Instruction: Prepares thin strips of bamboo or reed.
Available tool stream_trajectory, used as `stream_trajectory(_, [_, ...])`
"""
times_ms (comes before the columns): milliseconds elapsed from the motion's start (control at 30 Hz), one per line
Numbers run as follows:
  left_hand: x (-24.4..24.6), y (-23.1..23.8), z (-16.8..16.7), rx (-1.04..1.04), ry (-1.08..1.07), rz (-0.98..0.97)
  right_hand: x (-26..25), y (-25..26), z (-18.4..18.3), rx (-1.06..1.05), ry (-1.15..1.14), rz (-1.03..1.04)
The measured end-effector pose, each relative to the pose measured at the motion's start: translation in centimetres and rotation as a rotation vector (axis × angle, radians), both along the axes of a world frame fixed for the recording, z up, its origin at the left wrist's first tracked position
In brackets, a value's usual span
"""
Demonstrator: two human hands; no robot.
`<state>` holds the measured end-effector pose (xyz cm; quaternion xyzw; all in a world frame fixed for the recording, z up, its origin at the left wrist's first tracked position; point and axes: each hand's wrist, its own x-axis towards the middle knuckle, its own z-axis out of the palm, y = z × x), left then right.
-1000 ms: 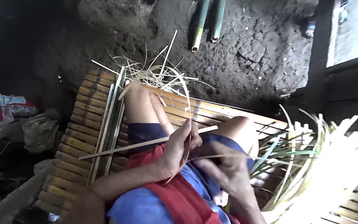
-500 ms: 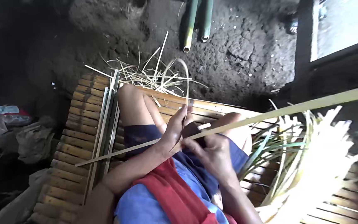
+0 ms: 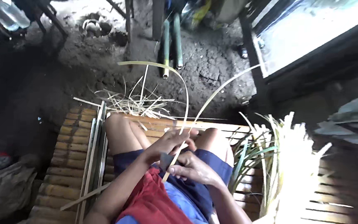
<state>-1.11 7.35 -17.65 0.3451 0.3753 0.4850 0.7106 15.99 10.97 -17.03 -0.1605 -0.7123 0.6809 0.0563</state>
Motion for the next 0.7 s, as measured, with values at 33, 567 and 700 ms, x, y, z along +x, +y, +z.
stream_trajectory(33, [-0.1, 0.3, 0.1, -0.007, -0.054, 0.003, 0.0, 0.0, -0.1, -0.010, -0.007, 0.013])
stream_trajectory(567, [3.7, -0.5, -2.1, 0.029, 0.355, -0.152, 1.7, 6.4, 1.8, 0.151, -0.371, -0.387])
stream_trajectory(700, [4.6, -0.9, -2.8, 0.115, 0.418, -0.196, 1.9, 6.6, 1.0, 0.115, -0.274, -0.337])
